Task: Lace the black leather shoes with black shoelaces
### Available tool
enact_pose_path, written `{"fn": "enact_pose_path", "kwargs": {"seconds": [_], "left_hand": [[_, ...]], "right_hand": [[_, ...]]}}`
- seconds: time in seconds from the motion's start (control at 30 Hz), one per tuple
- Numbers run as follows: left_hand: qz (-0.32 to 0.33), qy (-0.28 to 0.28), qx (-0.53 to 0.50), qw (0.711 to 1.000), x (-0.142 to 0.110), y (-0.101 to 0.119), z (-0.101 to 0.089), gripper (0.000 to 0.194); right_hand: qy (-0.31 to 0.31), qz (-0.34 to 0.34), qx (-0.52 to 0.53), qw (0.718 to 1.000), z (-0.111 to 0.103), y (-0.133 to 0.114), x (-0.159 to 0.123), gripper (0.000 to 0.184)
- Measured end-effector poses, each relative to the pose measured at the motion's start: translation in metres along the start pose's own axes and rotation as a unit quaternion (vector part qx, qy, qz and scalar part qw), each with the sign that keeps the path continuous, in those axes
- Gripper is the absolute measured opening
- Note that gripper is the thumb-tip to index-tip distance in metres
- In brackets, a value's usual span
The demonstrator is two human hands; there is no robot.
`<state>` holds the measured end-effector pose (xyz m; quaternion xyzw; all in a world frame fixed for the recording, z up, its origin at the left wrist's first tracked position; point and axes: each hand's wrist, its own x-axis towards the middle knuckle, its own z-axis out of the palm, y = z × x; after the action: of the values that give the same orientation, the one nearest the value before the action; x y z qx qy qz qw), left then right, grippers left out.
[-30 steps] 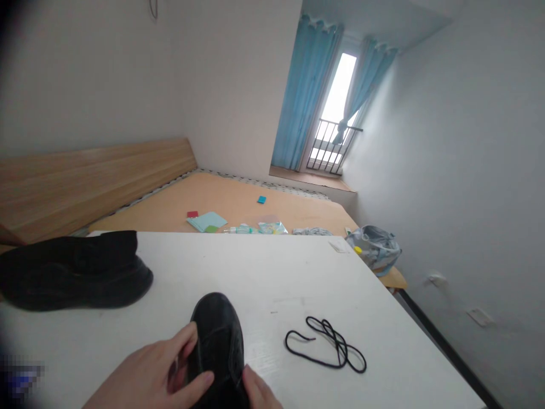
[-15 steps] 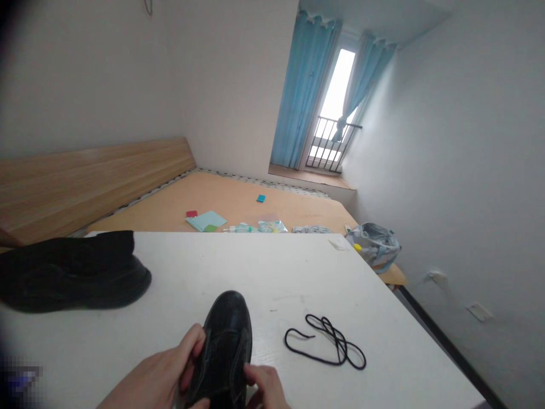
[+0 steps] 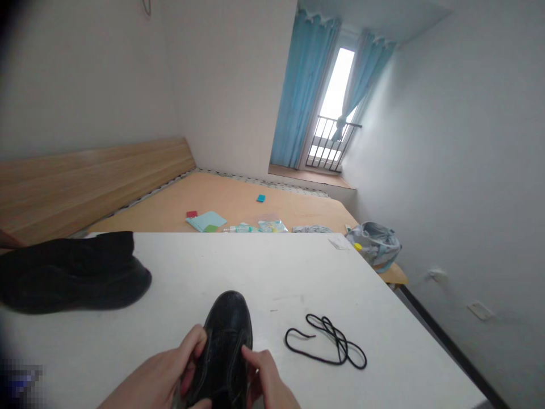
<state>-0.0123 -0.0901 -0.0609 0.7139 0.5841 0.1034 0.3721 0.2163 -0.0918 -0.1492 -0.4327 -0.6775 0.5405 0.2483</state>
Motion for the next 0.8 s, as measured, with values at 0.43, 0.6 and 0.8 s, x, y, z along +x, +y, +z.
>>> {"fn": "enact_pose_path", "kwargs": {"seconds": [0.43, 0.6, 0.8], "left_hand": [[-0.005, 0.000, -0.002, 1.000, 0.002, 0.006, -0.002, 0.028], [-0.005, -0.008, 0.004, 1.000, 0.002, -0.002, 0.000, 0.028], [0.001, -0.003, 0.001, 1.000, 0.000, 0.001, -0.005, 0.026]], "right_hand": [[0.016, -0.005, -0.155, 0.988, -0.009, -0.033, -0.006, 0.074], [0.094, -0.010, -0.254, 0.962, -0.042, -0.035, -0.017, 0.048], [0.230, 0.042, -0.454, 0.860, -0.085, -0.001, -0.010, 0.022]]}}
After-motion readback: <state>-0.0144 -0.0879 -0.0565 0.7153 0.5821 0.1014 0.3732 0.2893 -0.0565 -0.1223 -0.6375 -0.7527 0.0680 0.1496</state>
